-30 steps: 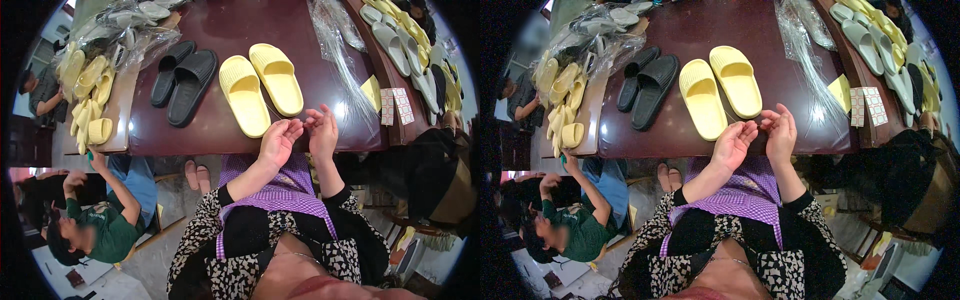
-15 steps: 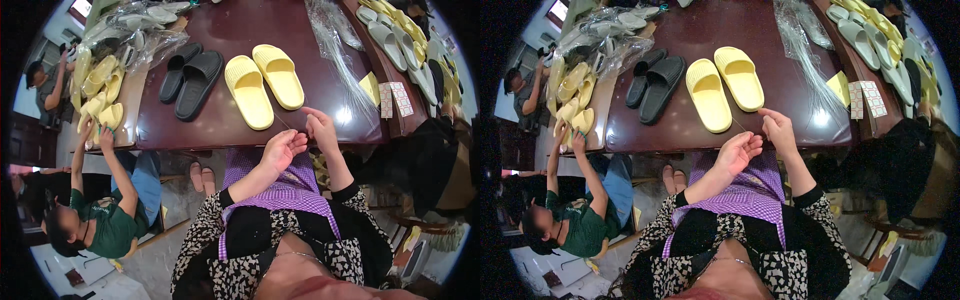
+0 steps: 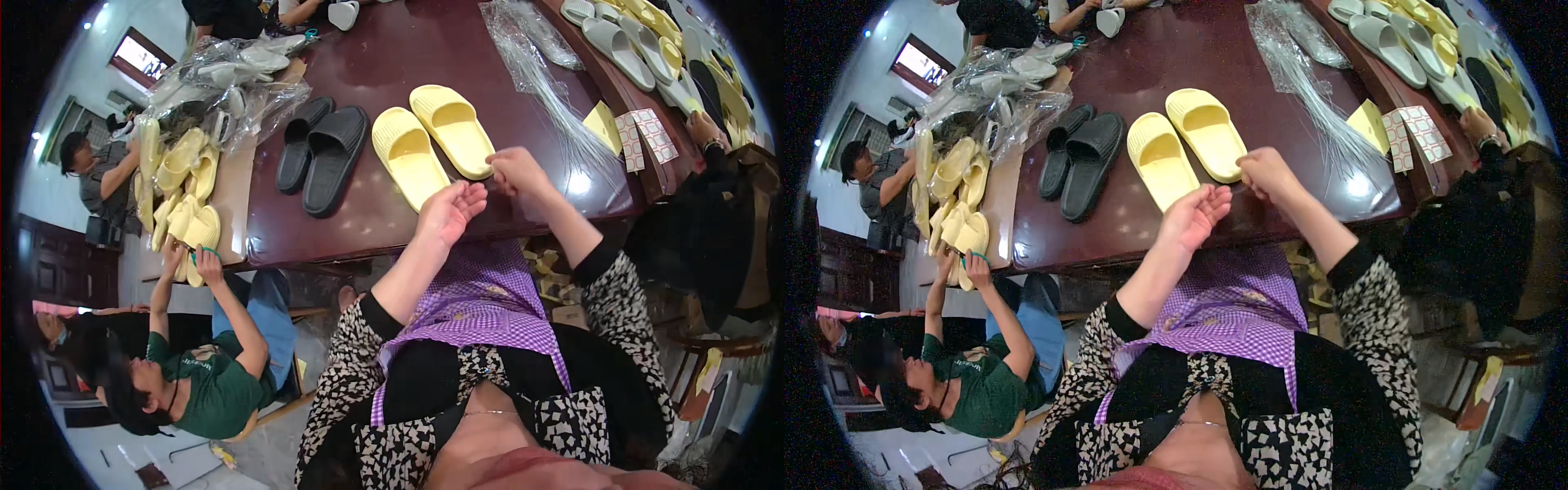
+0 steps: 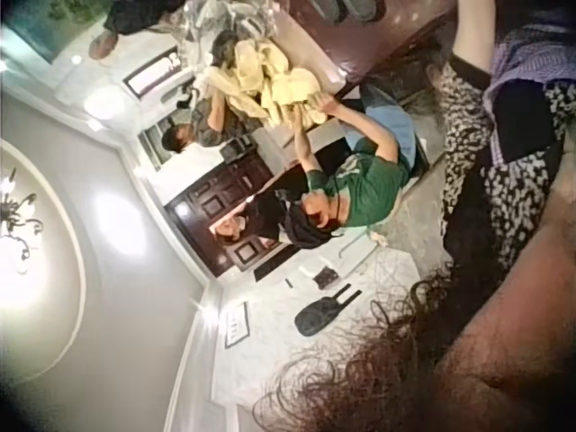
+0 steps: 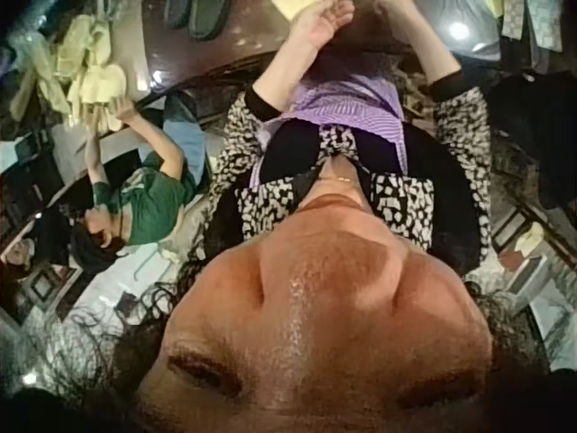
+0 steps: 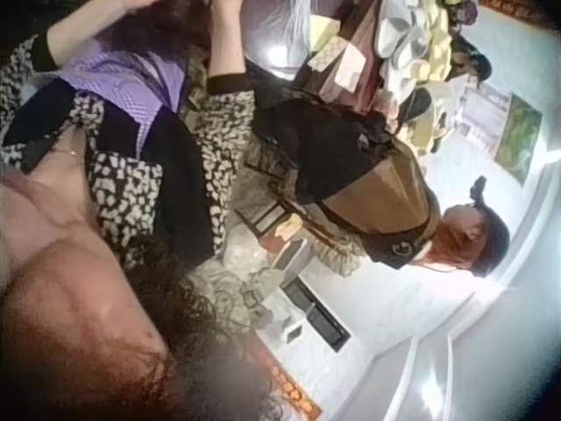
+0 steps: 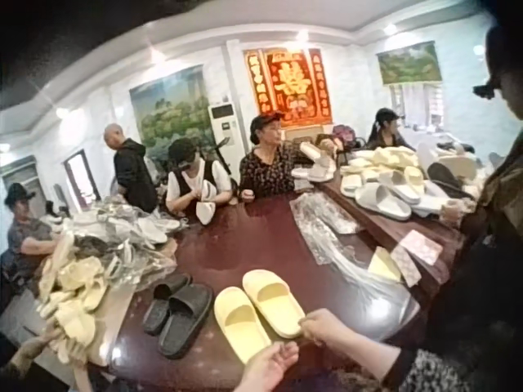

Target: The person fastens pairs of slippers together by threading plastic tag fasteners through the slides and locking them by hand on the table.

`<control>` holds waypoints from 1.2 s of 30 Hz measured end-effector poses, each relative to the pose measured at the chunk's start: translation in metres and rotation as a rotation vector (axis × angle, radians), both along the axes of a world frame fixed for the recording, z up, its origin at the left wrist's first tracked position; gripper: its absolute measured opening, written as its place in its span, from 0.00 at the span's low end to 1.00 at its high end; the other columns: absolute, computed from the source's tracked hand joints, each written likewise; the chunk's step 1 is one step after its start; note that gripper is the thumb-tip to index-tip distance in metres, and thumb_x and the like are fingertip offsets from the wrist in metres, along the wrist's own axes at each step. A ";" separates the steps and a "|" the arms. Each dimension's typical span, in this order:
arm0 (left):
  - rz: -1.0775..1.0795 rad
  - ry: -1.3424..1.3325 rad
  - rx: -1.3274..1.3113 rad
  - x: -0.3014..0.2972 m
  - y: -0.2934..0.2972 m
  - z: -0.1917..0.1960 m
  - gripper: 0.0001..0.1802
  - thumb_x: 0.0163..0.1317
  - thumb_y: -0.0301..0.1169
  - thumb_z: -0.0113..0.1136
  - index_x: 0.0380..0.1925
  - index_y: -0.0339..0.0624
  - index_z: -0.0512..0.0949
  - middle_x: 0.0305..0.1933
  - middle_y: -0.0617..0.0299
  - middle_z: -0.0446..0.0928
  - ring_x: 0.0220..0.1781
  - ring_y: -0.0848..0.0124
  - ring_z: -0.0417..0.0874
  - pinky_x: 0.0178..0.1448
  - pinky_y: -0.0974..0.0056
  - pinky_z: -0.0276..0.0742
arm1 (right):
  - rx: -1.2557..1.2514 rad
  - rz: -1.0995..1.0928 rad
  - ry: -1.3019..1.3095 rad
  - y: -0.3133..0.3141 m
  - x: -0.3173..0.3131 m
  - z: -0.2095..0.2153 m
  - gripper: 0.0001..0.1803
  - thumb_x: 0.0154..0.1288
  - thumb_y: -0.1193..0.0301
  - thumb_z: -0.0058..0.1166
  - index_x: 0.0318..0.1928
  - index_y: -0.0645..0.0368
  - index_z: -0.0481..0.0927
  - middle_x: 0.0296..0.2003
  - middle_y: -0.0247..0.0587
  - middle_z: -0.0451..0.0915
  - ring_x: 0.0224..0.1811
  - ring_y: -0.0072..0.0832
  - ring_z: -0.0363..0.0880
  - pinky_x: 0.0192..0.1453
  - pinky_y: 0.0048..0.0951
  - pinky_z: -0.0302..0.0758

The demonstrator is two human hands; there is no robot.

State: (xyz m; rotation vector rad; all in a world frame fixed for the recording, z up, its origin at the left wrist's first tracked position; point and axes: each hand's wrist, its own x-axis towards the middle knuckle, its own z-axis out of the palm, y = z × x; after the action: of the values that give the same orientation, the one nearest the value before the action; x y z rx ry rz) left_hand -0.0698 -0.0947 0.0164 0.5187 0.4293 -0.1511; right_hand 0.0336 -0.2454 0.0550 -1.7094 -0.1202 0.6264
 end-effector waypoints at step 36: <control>0.113 0.107 0.247 0.090 0.068 0.004 0.09 0.64 0.26 0.48 0.36 0.28 0.69 0.32 0.47 0.77 0.29 0.61 0.82 0.31 0.62 0.83 | -0.375 0.073 -0.931 0.072 0.135 0.007 0.11 0.60 0.71 0.50 0.39 0.65 0.79 0.32 0.54 0.80 0.38 0.48 0.80 0.41 0.38 0.75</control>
State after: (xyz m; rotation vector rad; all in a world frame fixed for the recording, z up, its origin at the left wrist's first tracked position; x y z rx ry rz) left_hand 0.0200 -0.0266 0.0205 0.7292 0.5849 -0.0170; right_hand 0.1691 -0.1729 0.0620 -2.2531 -0.7590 -0.1593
